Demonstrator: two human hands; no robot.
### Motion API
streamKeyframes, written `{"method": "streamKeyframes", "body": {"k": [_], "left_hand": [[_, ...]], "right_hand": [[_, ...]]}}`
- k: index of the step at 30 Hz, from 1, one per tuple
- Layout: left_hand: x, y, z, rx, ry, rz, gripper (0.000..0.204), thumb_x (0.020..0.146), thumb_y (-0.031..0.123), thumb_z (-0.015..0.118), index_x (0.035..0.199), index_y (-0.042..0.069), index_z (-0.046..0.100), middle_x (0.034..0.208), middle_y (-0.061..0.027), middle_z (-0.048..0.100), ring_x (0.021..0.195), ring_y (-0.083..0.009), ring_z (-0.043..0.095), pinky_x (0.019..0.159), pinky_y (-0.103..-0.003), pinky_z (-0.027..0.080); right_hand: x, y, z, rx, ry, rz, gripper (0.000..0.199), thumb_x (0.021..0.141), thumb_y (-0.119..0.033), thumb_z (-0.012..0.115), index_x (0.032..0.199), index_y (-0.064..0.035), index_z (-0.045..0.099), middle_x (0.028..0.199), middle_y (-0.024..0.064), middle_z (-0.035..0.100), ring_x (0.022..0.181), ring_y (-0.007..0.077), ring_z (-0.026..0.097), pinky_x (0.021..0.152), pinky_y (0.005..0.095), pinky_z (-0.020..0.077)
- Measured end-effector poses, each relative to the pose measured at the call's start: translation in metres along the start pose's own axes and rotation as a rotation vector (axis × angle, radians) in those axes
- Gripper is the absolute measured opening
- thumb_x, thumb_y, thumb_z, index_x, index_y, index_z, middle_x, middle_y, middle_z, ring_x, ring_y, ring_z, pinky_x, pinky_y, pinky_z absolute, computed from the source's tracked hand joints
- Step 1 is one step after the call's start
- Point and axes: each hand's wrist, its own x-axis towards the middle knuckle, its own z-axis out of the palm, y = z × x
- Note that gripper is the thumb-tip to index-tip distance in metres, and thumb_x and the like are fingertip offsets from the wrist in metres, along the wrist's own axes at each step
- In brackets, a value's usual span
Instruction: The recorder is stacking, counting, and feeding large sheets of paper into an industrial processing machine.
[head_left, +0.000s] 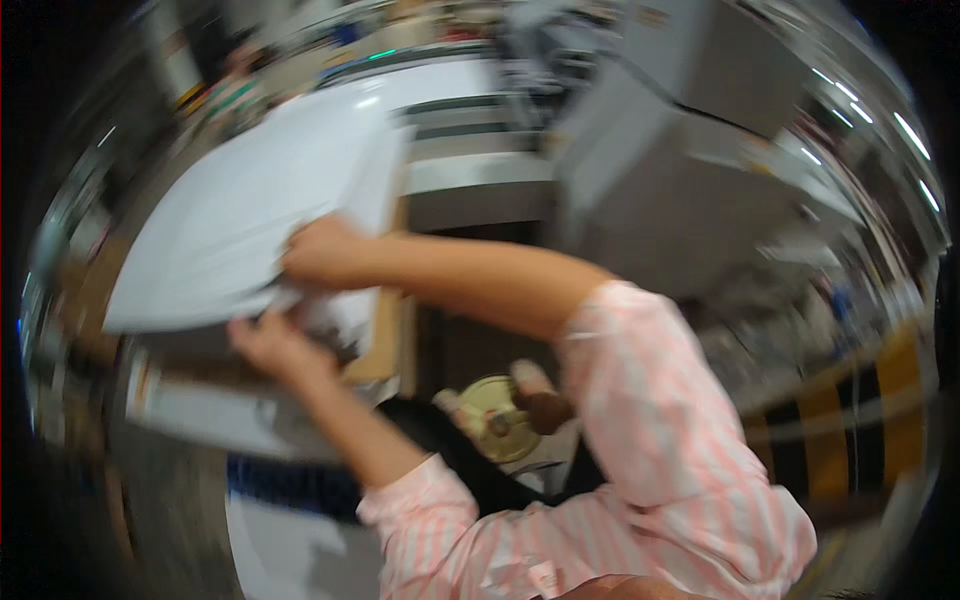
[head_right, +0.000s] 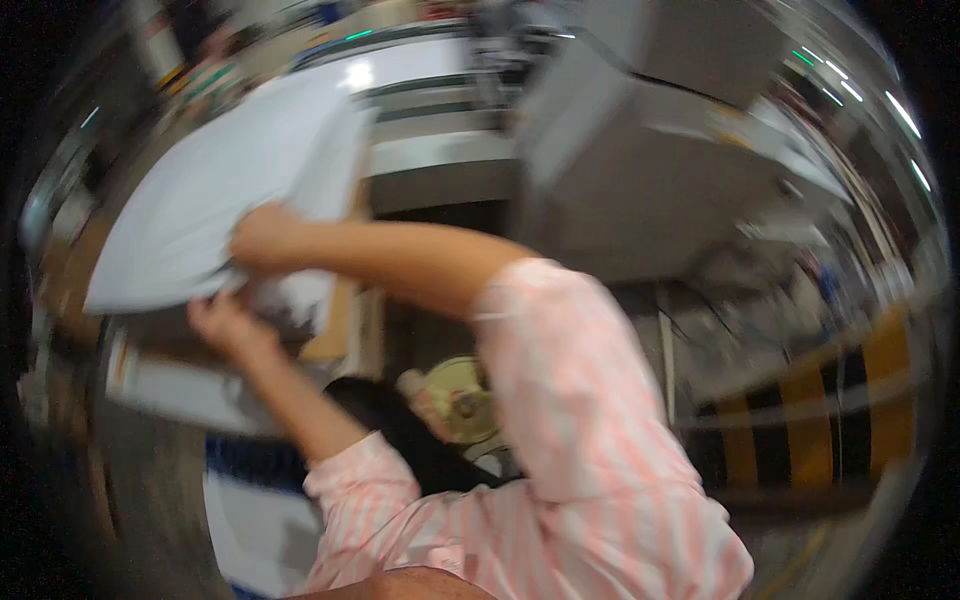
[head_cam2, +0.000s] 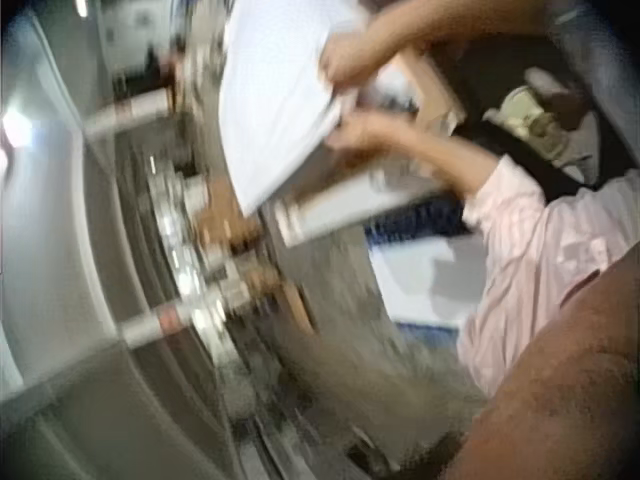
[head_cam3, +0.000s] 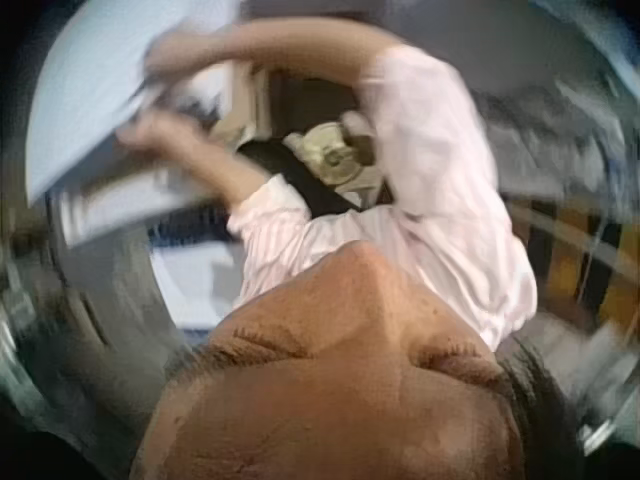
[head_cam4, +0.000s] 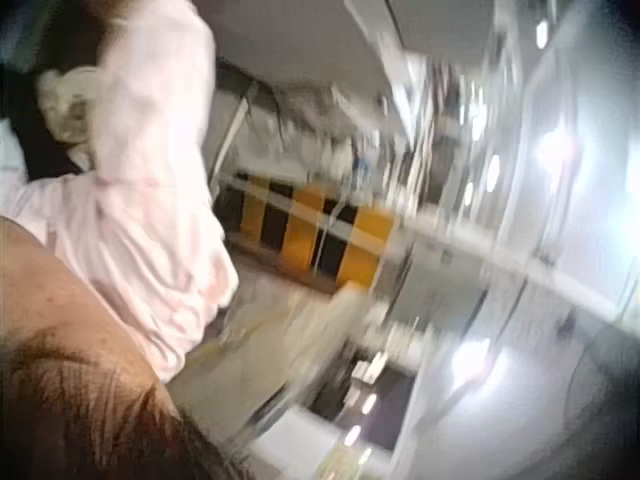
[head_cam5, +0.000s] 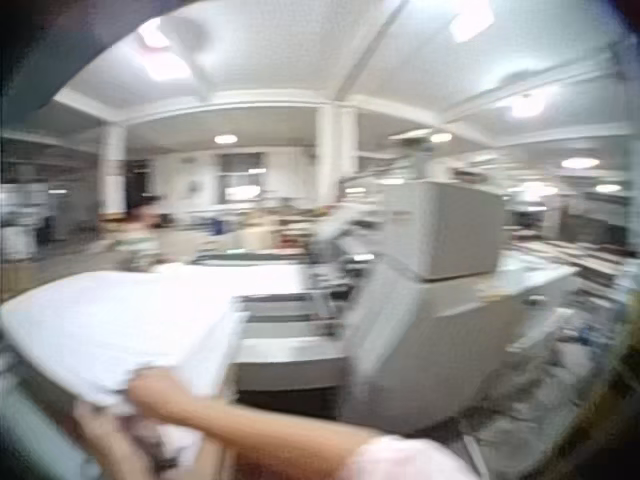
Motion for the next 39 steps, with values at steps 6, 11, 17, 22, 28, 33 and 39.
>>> {"method": "streamKeyframes", "body": {"k": [6, 11, 17, 22, 28, 33, 39], "left_hand": [[-0.011, 0.014, 0.004, -0.247, 0.042, -0.153, 0.028, 0.085, 0.007, 0.051, 0.111, -0.001, 0.046, 0.092, -0.0081, 0.054, 0.077, -0.016, 0.055, 0.065, -0.031, 0.053], [-0.014, 0.02, -0.008, -0.235, -0.029, -0.161, 0.042, 0.089, 0.011, 0.048, 0.125, -0.004, 0.033, 0.091, -0.0096, 0.055, 0.08, -0.0144, 0.057, 0.067, -0.026, 0.051], [-0.016, 0.024, 0.004, -0.239, -0.029, -0.173, 0.038, 0.089, 0.012, 0.048, 0.121, -0.004, 0.037, 0.093, -0.0092, 0.056, 0.079, -0.0146, 0.058, 0.069, -0.027, 0.051], [-0.013, 0.016, 0.001, -0.233, -0.033, -0.183, 0.036, 0.087, 0.011, 0.051, 0.118, -0.004, 0.04, 0.096, -0.0095, 0.055, 0.08, -0.016, 0.058, 0.069, -0.028, 0.051], [-0.017, 0.023, 0.013, -0.189, 0.188, -0.146, 0.045, 0.086, 0.012, 0.053, 0.122, -0.003, 0.033, 0.093, -0.0113, 0.053, 0.072, -0.0158, 0.054, 0.063, -0.028, 0.049], [-0.012, 0.016, 0.006, 0.012, 0.004, -0.144, 0.025, 0.085, 0.017, 0.053, 0.097, -0.005, 0.053, 0.075, -0.0045, 0.053, 0.064, -0.0125, 0.048, 0.058, -0.025, 0.043], [-0.019, 0.016, 0.0, 0.028, -0.088, -0.144, 0.015, 0.084, 0.01, 0.052, 0.084, -0.003, 0.059, 0.078, -0.0032, 0.055, 0.07, -0.0108, 0.051, 0.066, -0.025, 0.047]], "right_hand": [[-0.01, 0.003, -0.06, -0.029, 0.158, -0.313, 0.031, 0.068, -0.006, 0.054, 0.097, -0.0147, 0.062, 0.099, 0.0025, 0.057, 0.084, 0.0215, 0.056, 0.066, 0.0307, 0.0492], [-0.002, -0.014, -0.06, 0.159, 0.088, -0.075, 0.018, 0.075, -0.014, 0.055, 0.089, -0.0099, 0.065, 0.105, 0.0059, 0.057, 0.09, 0.0251, 0.055, 0.075, 0.0347, 0.0466], [0.004, -0.012, -0.08, 0.313, -0.149, 0.071, 0.024, 0.078, -0.024, 0.051, 0.083, -0.0067, 0.067, 0.091, 0.0093, 0.062, 0.088, 0.0282, 0.056, 0.074, 0.0359, 0.0453], [0.013, -0.015, -0.074, 0.336, -0.184, 0.281, 0.029, 0.077, -0.032, 0.055, 0.079, -0.0048, 0.067, 0.086, 0.0069, 0.063, 0.086, 0.026, 0.056, 0.072, 0.0349, 0.0443], [0.002, -0.005, -0.072, -0.125, 0.398, -0.25, 0.014, 0.076, -0.021, 0.06, 0.077, -0.0082, 0.065, 0.1, 0.0021, 0.058, 0.088, 0.0214, 0.052, 0.069, 0.0318, 0.0419], [-0.002, 0.008, -0.052, 0.176, 0.291, -0.144, 0.022, 0.079, -0.02, 0.06, 0.096, -0.0067, 0.064, 0.105, 0.0052, 0.057, 0.088, 0.0206, 0.054, 0.075, 0.0318, 0.0469], [0.029, 0.005, -0.079, 0.859, 0.264, 0.372, 0.027, 0.085, -0.024, 0.056, 0.092, 0.0007, 0.062, 0.076, 0.0078, 0.062, 0.07, 0.0111, 0.053, 0.064, 0.025, 0.0435]]}}
